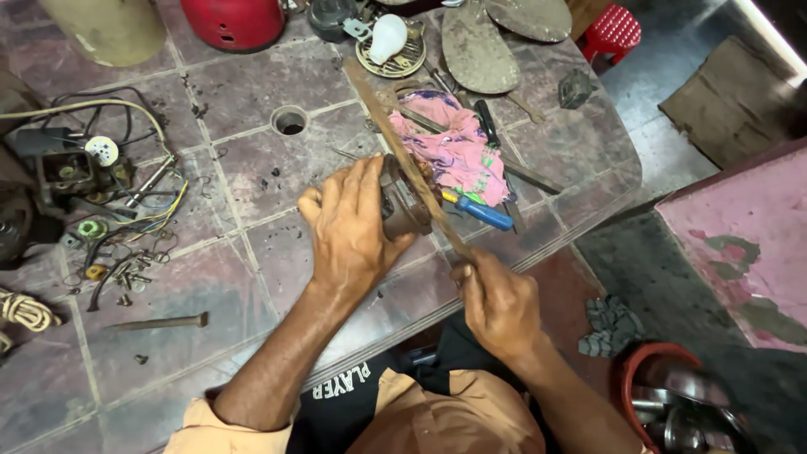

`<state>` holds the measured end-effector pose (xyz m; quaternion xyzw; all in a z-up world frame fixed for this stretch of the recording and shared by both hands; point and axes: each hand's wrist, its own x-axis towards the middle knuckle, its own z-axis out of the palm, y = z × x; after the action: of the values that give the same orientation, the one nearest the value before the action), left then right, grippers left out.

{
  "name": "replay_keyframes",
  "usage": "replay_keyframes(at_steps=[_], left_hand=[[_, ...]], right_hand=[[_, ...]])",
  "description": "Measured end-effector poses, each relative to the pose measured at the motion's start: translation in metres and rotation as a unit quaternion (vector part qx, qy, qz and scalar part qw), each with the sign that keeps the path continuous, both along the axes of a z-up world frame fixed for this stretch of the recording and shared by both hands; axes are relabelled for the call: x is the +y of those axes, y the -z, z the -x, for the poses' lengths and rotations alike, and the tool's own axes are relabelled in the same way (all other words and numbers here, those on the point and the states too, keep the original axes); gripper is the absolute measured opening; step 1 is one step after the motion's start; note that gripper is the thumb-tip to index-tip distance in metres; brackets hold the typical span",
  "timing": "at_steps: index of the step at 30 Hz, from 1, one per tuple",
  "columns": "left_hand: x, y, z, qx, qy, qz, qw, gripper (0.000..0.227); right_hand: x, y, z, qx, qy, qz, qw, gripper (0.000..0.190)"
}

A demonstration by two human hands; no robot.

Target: Dismantling and repairing a ceiling fan motor using tools.

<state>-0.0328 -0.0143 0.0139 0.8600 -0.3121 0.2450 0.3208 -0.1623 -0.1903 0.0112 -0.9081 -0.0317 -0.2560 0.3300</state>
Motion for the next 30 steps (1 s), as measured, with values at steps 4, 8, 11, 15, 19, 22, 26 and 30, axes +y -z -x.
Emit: replay_keyframes(at_steps=[4,8,11,15,19,22,26,30], left_hand=[[-0.001,-0.003,0.003,0.0,-0.001,-0.01,1.0,0.108],[-0.001,-0.003,0.004,0.001,-0.009,-0.021,1.0,0.107],[-0.002,-0.001,0.004,0.009,-0.012,-0.023,1.0,0.105],[-0.002,-0.004,-0.003,0.029,-0.02,-0.02,0.999,0.108],[0.004,-0.002,-0.018,0.179,-0.085,-0.036,0.98,0.099],[0.015,0.002,-0.03,0.228,-0.115,-0.048,0.966,0.09],[0.016,0.006,-0.034,0.253,-0.122,-0.05,0.959,0.089],[0.012,-0.005,-0.035,0.264,-0.133,-0.031,0.955,0.111]], right_hand=[[0.0,-0.002,-0.002,-0.018,0.022,0.07,0.997,0.022],[0.0,0.0,-0.005,-0.026,0.036,0.11,0.993,0.024],[0.0,-0.004,-0.005,-0.03,0.04,0.13,0.99,0.027],[0.001,-0.022,-0.017,0.007,0.031,0.173,0.984,0.027],[-0.004,-0.031,-0.058,0.079,-0.016,0.273,0.959,0.014],[-0.004,-0.038,-0.088,0.098,-0.07,0.315,0.941,0.013],[0.003,-0.041,-0.099,0.078,-0.113,0.338,0.931,0.013],[0.005,-0.036,-0.094,0.07,-0.109,0.347,0.929,0.013]])
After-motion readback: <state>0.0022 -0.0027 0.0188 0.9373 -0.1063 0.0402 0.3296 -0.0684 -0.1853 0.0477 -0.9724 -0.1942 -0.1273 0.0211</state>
